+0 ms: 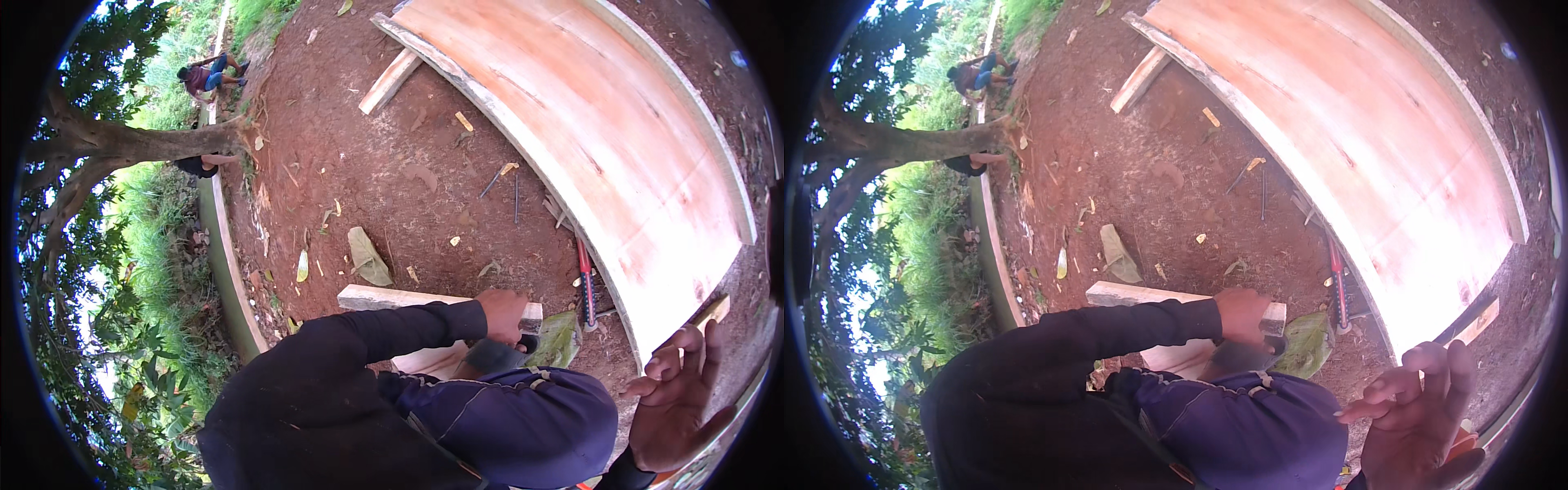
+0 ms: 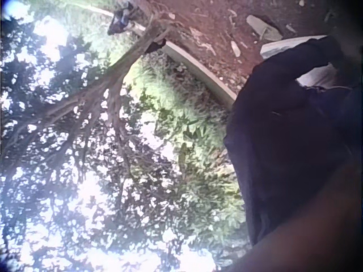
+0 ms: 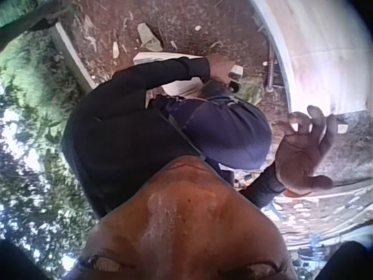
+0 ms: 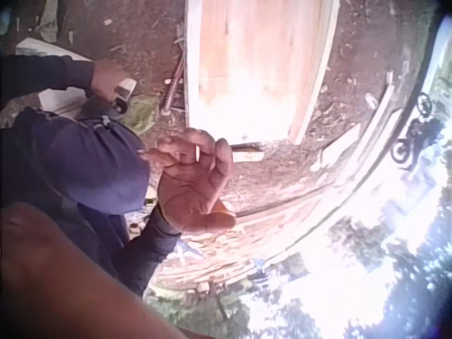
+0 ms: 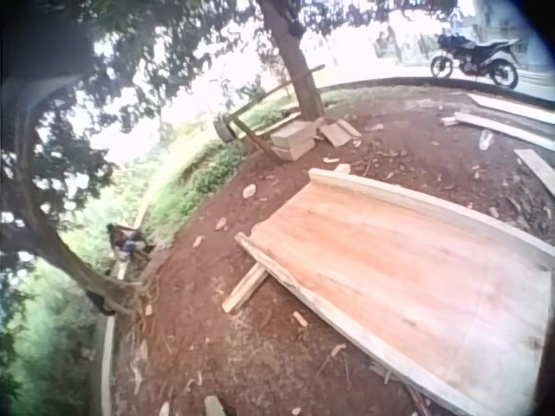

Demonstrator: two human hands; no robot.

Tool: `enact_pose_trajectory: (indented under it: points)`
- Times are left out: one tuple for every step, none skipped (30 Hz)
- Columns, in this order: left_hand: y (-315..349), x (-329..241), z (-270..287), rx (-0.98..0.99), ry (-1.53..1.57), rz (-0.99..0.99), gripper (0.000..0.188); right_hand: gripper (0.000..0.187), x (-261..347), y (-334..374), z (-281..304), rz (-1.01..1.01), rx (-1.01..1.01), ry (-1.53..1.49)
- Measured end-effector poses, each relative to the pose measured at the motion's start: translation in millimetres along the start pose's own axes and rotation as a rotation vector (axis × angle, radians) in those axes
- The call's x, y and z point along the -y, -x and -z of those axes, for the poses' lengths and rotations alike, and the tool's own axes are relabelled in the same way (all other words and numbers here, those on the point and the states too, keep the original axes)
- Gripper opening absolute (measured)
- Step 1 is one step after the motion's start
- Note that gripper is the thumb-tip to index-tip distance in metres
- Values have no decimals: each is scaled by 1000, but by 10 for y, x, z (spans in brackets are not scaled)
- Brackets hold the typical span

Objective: The person measures a large plywood sheet and a wooden strip using a tape measure, then saws the strip to length and places it on the plywood. The person sits on the ground while sawing and later stands to position the cut piece.

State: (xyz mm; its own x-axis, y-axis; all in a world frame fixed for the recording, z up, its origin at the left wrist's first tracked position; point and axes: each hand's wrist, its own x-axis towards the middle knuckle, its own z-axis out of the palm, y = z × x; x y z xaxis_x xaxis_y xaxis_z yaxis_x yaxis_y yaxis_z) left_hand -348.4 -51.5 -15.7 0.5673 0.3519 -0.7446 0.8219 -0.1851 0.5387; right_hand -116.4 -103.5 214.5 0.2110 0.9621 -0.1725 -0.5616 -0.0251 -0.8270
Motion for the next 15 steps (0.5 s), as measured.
enact_pose_trajectory:
  points:
    - [31,24,3,-21,13,12,74,55,91,-51,-153,22,62,-87]
    - [56,57,-8,-43,28,25,71,49,159,-73,-196,30,179,-124]
    - [111,117,-5,-62,31,34,63,48,183,-143,-232,33,306,-174]
    - [159,130,-27,-84,36,58,60,48,236,-189,-263,28,426,-213]
    - [211,131,-50,-107,44,83,58,52,269,-269,-306,20,543,-255]
    - [256,129,-46,-130,46,109,56,57,289,-345,-339,17,661,-299]
    - [281,183,-85,-158,64,123,57,61,260,-388,-414,56,725,-390]
    - [309,227,-104,-189,74,139,57,65,203,-412,-525,94,788,-482]
    - [343,265,-95,-218,82,152,58,70,141,-422,-606,132,848,-574]
    - [375,297,-93,-246,90,166,58,70,90,-427,-644,136,897,-614]
    - [428,343,-124,-278,109,194,59,71,31,-426,-674,134,951,-663]
    - [474,395,-161,-309,127,221,60,72,-14,-415,-693,132,1004,-713]
    - [519,427,-168,-342,138,243,61,71,-21,-399,-700,136,1035,-721]
    - [577,456,-172,-369,152,257,61,71,-20,-380,-703,141,1064,-729]
    - [636,478,-205,-393,171,267,62,71,-14,-345,-704,142,1090,-732]
